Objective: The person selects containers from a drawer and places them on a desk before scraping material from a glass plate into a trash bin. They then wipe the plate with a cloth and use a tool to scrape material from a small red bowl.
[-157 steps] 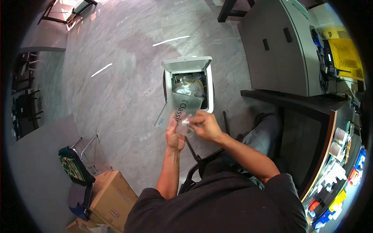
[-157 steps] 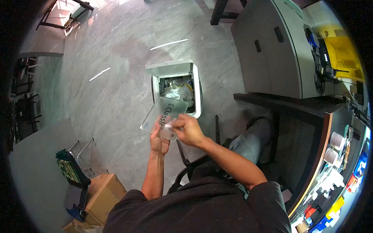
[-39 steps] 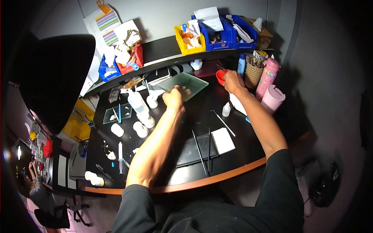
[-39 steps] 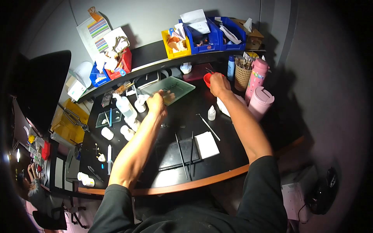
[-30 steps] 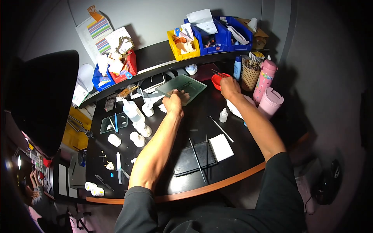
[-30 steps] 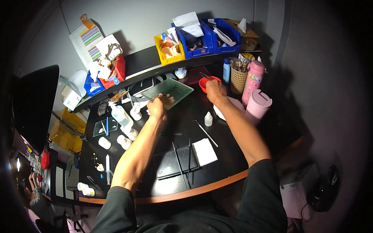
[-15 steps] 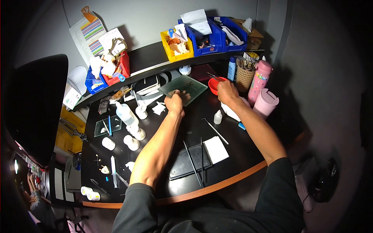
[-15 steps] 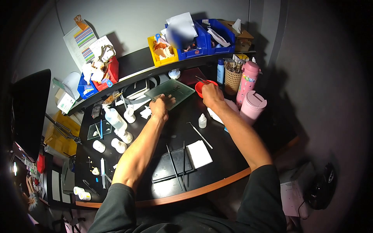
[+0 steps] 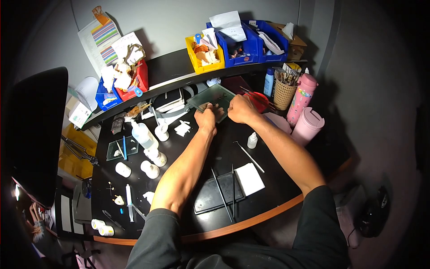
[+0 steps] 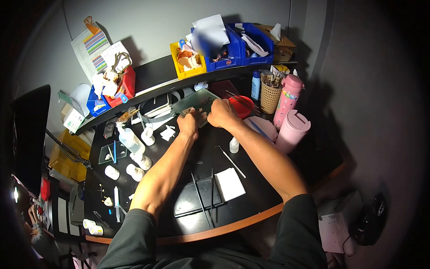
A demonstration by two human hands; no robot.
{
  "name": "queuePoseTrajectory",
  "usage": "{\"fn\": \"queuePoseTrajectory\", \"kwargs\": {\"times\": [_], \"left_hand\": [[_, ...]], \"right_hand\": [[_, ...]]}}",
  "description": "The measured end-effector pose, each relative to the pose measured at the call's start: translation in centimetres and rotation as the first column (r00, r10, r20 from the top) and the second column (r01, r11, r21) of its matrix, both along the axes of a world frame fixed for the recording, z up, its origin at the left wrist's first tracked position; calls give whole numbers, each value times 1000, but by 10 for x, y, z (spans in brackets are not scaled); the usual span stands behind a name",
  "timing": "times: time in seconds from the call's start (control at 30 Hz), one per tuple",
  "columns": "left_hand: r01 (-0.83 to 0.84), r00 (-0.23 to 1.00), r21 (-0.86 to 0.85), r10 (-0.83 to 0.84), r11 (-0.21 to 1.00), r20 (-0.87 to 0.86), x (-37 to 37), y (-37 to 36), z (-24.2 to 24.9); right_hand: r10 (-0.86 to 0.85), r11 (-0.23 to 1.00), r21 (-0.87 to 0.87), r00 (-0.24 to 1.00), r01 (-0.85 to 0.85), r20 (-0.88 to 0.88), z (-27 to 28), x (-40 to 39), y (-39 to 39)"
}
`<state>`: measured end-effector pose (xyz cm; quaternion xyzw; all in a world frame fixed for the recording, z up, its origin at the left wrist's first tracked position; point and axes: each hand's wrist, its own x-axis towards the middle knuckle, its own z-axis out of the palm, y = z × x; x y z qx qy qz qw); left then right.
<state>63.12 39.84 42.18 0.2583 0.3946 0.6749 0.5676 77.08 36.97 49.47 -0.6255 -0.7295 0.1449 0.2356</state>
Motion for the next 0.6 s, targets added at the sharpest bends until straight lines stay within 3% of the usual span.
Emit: {"fn": "queuePoseTrajectory", "kwargs": {"times": [0.03,0.07,0.13,0.17,0.3,0.4,0.43,0.53,0.6], "left_hand": [[6,1000,6,-6,1000,-1,2,1,0],[-10,1000,7,10,1000,17,5,0,3],[-34,998,5,34,999,48,10,-2,8],[-44,998,11,43,999,41,11,-1,6],[-52,997,7,51,999,55,13,10,0],[-55,998,-21,56,998,15,17,8,1],[-52,999,-24,51,998,-11,17,6,3],[-63,993,-24,61,998,-103,19,9,1],[-72,988,-24,68,997,-140,19,13,-2]], "right_hand": [[-14,995,-97,999,11,-34,1,-2,1],[-81,979,-201,973,37,-214,2,-7,1],[-262,912,-410,812,31,-522,2,-15,4],[-297,863,-504,777,-30,-555,-4,-12,13],[-395,887,-463,539,11,-744,-27,-24,17],[-408,882,-457,303,-114,-861,-40,-34,19],[-436,872,-480,290,-96,-852,-44,-35,20],[-550,833,-553,84,-22,-831,-31,-46,9],[-542,839,-544,-72,12,-837,-52,-48,31]]}}
